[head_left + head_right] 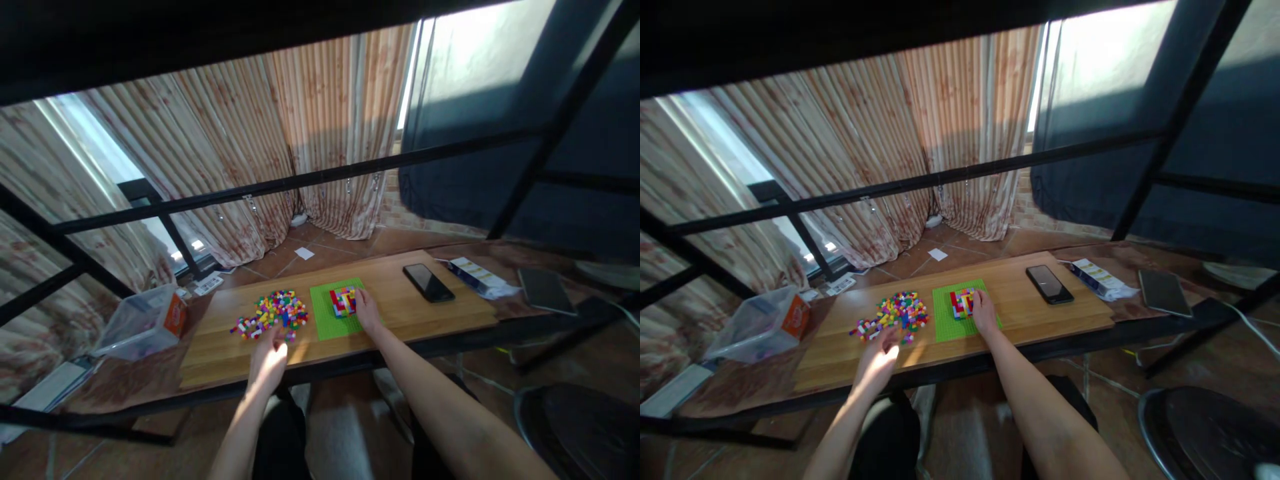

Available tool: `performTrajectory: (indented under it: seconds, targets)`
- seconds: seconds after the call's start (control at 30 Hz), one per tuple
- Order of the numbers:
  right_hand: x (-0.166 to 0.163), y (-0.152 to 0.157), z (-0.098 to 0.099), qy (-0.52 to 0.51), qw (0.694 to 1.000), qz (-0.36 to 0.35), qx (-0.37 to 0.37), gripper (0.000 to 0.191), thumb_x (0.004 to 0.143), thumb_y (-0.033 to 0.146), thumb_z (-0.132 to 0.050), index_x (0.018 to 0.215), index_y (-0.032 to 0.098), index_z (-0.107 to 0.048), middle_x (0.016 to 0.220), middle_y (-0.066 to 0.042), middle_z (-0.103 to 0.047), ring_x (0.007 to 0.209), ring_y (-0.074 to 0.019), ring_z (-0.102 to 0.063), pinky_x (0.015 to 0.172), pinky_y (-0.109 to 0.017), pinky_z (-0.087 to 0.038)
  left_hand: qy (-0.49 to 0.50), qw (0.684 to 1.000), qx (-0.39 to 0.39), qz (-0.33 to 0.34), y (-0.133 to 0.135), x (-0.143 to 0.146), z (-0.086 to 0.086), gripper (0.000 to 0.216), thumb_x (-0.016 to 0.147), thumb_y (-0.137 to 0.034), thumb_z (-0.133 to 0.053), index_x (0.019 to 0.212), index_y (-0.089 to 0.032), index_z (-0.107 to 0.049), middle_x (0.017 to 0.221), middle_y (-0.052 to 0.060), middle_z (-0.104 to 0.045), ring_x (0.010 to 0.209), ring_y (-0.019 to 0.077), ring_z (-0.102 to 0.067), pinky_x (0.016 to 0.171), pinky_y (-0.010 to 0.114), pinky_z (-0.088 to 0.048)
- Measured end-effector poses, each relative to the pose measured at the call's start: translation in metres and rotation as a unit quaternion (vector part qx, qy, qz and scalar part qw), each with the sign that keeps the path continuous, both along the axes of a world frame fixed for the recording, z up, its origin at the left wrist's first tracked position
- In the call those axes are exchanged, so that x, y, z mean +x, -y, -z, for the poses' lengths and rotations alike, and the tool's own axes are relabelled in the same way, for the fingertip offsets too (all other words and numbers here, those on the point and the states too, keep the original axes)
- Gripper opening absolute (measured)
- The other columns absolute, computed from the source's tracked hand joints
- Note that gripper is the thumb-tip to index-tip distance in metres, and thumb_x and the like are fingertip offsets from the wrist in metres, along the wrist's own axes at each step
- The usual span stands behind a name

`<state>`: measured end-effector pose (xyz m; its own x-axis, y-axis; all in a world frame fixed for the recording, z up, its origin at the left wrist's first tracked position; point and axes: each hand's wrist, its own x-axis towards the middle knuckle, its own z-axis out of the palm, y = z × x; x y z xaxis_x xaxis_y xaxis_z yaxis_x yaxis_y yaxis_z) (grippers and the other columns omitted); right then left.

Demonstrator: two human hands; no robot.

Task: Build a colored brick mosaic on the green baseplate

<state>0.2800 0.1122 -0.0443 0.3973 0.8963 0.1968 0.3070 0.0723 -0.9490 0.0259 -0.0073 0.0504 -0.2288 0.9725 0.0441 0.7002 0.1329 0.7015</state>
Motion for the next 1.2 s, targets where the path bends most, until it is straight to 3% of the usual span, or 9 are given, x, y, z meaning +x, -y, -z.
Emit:
performTrajectory:
  seconds: [0.13, 0.27, 0.37, 0.57, 0.73, 0.83, 0.93, 1.07, 1.2]
  targets:
    - [0.001, 0.003, 0.0, 0.001, 1.0, -0.014, -0.005, 0.053, 0.088, 0.05, -0.038, 0.11, 0.012, -0.068, 0.107, -0.017, -0.071, 0.101, -0.0276, -0.064, 0.094, -0.043, -0.048, 0.049, 0.994, -0.046, -0.082, 0.048, -0.047, 0.028, 0.037, 0.083, -0.016, -0.05, 0.118, -0.011, -0.062, 0.102, 0.011, -0.072, 0.09, 0.0186, -0.07, 0.087, 0.029, -0.053]
    - [0.003, 0.008, 0.003, 0.013, 1.0, -0.025, -0.01, 0.054, 0.088, 0.05, -0.038, 0.112, 0.012, -0.067, 0.108, -0.016, -0.071, 0.102, -0.0272, -0.065, 0.093, -0.042, -0.049, 0.108, 0.98, -0.07, -0.151, 0.087, -0.066, 0.03, 0.037, 0.083, -0.019, -0.051, 0.119, -0.011, -0.059, 0.104, 0.011, -0.072, 0.082, 0.0176, -0.071, 0.081, 0.027, -0.056]
    - [0.006, 0.013, 0.004, 0.031, 0.999, -0.035, -0.011, 0.053, 0.088, 0.049, -0.038, 0.113, 0.013, -0.067, 0.109, -0.016, -0.071, 0.102, -0.0278, -0.065, 0.091, -0.042, -0.049, 0.116, 0.976, -0.064, -0.175, 0.108, -0.061, 0.029, 0.041, 0.082, -0.025, -0.054, 0.12, -0.011, -0.059, 0.107, 0.013, -0.071, 0.091, 0.021, -0.07, 0.088, 0.032, -0.055]
    - [0.013, 0.019, -0.001, 0.088, 0.994, -0.07, -0.012, 0.049, 0.089, 0.047, -0.036, 0.107, 0.014, -0.067, 0.093, -0.012, -0.073, 0.085, -0.025, -0.067, 0.078, -0.038, -0.052, -0.078, 0.993, 0.079, -0.038, 0.135, -0.026, 0.054, 0.048, 0.084, -0.04, -0.054, 0.126, -0.017, -0.059, 0.135, 0.012, -0.059, 0.13, 0.0284, -0.051, 0.113, 0.047, -0.039]
    - [0.008, 0.033, -0.019, 0.195, 0.979, -0.066, 0.006, 0.035, 0.088, 0.035, -0.044, 0.106, 0.015, -0.066, 0.096, -0.015, -0.069, 0.092, -0.0289, -0.063, 0.085, -0.045, -0.047, -0.178, 0.982, 0.067, 0.006, 0.143, -0.001, 0.076, 0.048, 0.089, -0.034, -0.049, 0.133, -0.016, -0.055, 0.141, 0.013, -0.052, 0.134, 0.03, -0.045, 0.113, 0.05, -0.037]
    - [-0.017, 0.043, -0.03, 0.265, 0.959, -0.094, 0.045, 0.029, 0.089, 0.028, -0.047, 0.108, 0.019, -0.067, 0.109, -0.016, -0.065, 0.107, -0.0302, -0.056, 0.096, -0.046, -0.039, -0.19, 0.98, 0.055, 0.018, 0.142, 0.006, 0.077, 0.049, 0.09, -0.034, -0.049, 0.136, -0.017, -0.052, 0.142, 0.012, -0.051, 0.135, 0.029, -0.043, 0.113, 0.049, -0.036]
    - [-0.058, 0.047, -0.033, 0.314, 0.931, -0.172, 0.071, 0.024, 0.088, 0.023, -0.052, 0.103, 0.021, -0.07, 0.103, -0.011, -0.066, 0.101, -0.0265, -0.057, 0.093, -0.04, -0.042, -0.186, 0.981, 0.041, 0.026, 0.141, 0.014, 0.073, 0.05, 0.089, -0.033, -0.05, 0.137, -0.018, -0.052, 0.143, 0.012, -0.05, 0.136, 0.029, -0.042, 0.113, 0.048, -0.036]
    - [-0.105, 0.041, -0.023, 0.352, 0.905, -0.225, 0.084, 0.021, 0.088, 0.019, -0.054, 0.1, 0.019, -0.072, 0.097, -0.011, -0.067, 0.095, -0.0249, -0.057, 0.088, -0.037, -0.043, -0.168, 0.985, 0.013, 0.036, 0.139, 0.024, 0.07, 0.052, 0.085, -0.032, -0.053, 0.136, -0.021, -0.054, 0.146, 0.011, -0.048, 0.135, 0.0303, -0.043, 0.114, 0.051, -0.034]
    - [-0.126, 0.03, -0.012, 0.372, 0.892, -0.238, 0.094, 0.023, 0.09, 0.019, -0.053, 0.105, 0.018, -0.071, 0.102, -0.013, -0.065, 0.098, -0.0253, -0.055, 0.09, -0.038, -0.043, -0.15, 0.987, -0.02, 0.051, 0.135, 0.029, 0.07, 0.053, 0.084, -0.032, -0.054, 0.136, -0.022, -0.056, 0.146, 0.01, -0.048, 0.135, 0.0302, -0.043, 0.114, 0.049, -0.035]
